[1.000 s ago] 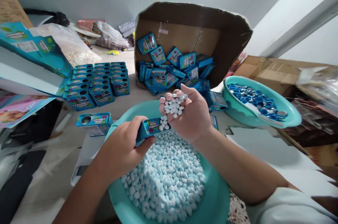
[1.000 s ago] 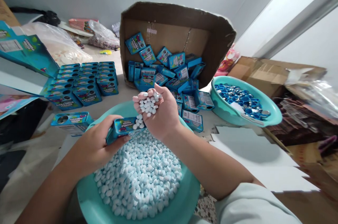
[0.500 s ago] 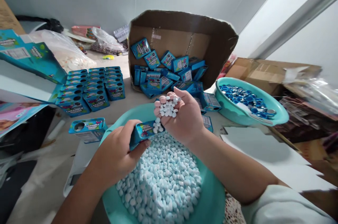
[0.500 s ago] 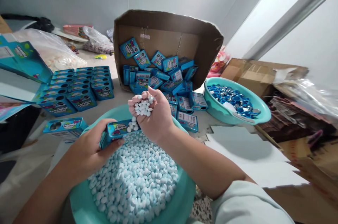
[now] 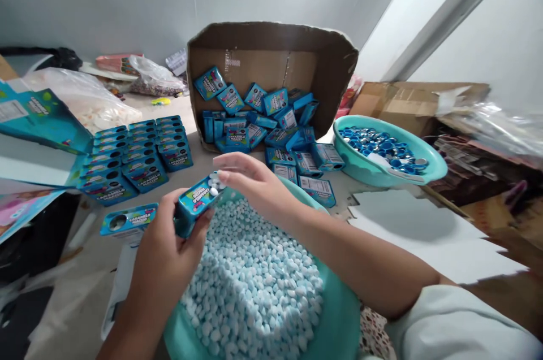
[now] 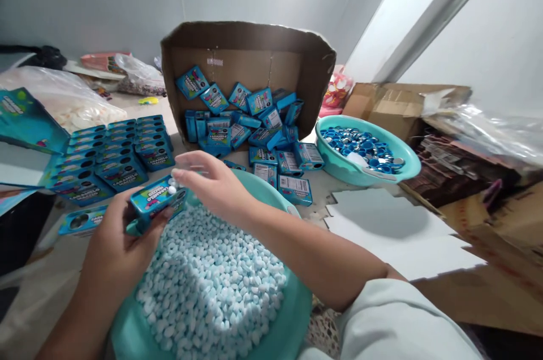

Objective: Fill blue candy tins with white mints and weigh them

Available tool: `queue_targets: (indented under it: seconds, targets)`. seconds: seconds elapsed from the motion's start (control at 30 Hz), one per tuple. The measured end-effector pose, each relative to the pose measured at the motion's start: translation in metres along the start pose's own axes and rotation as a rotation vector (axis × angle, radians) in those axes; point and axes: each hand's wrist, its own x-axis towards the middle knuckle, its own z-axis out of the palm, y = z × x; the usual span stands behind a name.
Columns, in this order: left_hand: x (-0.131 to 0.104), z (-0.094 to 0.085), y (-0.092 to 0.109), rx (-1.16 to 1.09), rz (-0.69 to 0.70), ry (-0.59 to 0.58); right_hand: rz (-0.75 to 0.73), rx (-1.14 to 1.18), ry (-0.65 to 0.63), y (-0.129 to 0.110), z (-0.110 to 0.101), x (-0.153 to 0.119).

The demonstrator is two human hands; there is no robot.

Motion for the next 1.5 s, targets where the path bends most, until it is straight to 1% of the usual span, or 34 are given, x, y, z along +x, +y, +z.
queue_targets:
  seconds: [0.07,0.13,0.2,0.37,0.47,0.67,0.8,1.03,1.13,1.33,1.43,1.5]
  targets:
    - [0.0,0.0,0.0,0.015,0.039,0.017,-0.121,-0.184,-0.038,0.001,0.001,-0.003]
    - [0.0,0.0,0.0,0.032,0.064,0.031,-0.202,-0.35,-0.055,0.002,0.0,-0.004]
    - [0.0,0.001,0.0,0.038,0.074,0.03,-0.221,-0.447,-0.058,0.001,-0.002,-0.003]
    - [-0.001,0.003,0.001,0.049,0.037,-0.002,-0.237,-0.573,-0.04,0.0,-0.009,-0.001]
    - [-0.002,0.003,0.001,0.061,0.036,0.005,-0.265,-0.64,-0.026,0.001,-0.012,0.0]
    - [-0.001,0.002,0.0,0.062,0.02,0.003,-0.267,-0.655,-0.025,0.001,-0.015,-0.003]
    - [0.001,0.0,0.003,0.04,0.017,0.025,-0.256,-0.635,-0.03,-0.002,-0.015,-0.006]
    - [0.0,-0.001,0.0,0.08,0.166,0.009,-0.164,-0.551,-0.014,-0.001,-0.013,-0.004]
    - [0.0,0.0,0.0,0.085,0.156,0.009,-0.17,-0.538,-0.005,0.0,-0.015,-0.004]
    - [0.0,-0.002,0.004,0.074,0.098,0.053,-0.216,-0.581,0.032,-0.002,-0.017,-0.006]
    - [0.0,-0.001,0.004,0.073,0.145,0.043,-0.188,-0.514,0.022,-0.001,-0.014,-0.004]
    - [0.0,0.0,0.003,0.075,0.178,0.039,-0.145,-0.445,0.008,0.0,-0.013,-0.003]
